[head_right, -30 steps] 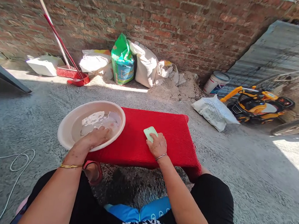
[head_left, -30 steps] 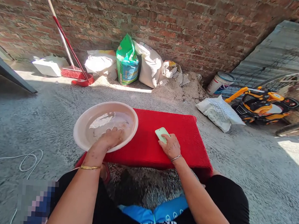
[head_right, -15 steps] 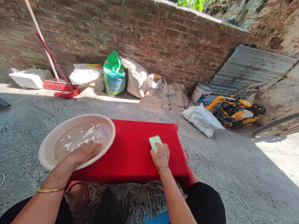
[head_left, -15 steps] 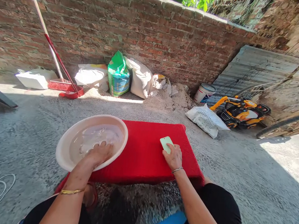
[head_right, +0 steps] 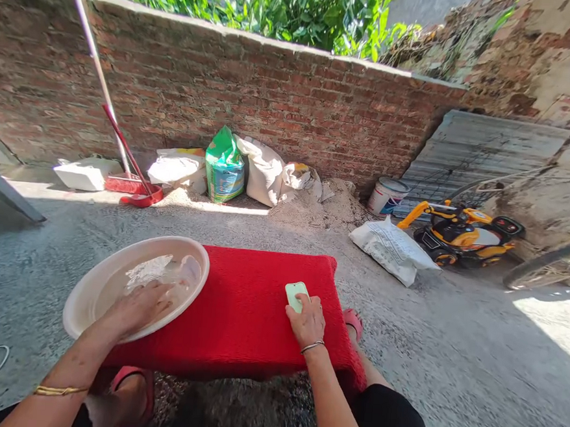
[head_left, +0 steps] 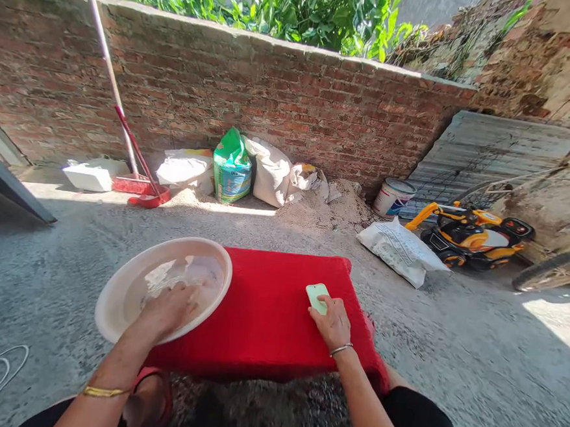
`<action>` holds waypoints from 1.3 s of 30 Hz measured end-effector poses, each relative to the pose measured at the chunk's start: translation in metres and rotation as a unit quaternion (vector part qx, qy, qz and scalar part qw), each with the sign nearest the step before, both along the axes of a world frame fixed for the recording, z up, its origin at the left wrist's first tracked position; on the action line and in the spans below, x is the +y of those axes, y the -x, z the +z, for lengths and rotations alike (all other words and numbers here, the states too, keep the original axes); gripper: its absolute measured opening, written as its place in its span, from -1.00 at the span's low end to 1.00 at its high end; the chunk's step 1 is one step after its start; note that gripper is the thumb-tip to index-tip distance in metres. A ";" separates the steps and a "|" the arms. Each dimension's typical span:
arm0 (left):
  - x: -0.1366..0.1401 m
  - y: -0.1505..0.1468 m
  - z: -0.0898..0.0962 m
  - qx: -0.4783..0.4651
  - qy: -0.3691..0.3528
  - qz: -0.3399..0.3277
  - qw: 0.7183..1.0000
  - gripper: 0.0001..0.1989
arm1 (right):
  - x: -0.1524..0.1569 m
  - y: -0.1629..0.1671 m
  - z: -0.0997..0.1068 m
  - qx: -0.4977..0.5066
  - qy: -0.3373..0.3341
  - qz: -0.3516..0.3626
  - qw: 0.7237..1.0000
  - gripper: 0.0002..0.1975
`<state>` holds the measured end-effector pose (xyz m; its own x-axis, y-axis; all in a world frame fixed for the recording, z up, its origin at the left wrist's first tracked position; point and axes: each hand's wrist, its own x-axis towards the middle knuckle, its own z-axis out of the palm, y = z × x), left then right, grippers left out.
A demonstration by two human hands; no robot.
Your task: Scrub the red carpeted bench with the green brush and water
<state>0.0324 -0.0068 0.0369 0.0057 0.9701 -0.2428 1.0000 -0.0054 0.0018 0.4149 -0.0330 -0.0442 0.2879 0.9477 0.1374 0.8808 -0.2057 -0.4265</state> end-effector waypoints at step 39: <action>-0.017 -0.177 -0.055 -0.107 -0.122 0.079 0.983 -0.36 | -0.041 -0.024 -0.051 0.033 -0.155 0.174 0.972 -0.82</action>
<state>0.2096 -0.0233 -0.0178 -0.1244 0.9922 -0.0120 0.9650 0.1238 0.2312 0.4390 -0.0740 -0.0951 -0.0243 0.9052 0.4243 0.8422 0.2472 -0.4792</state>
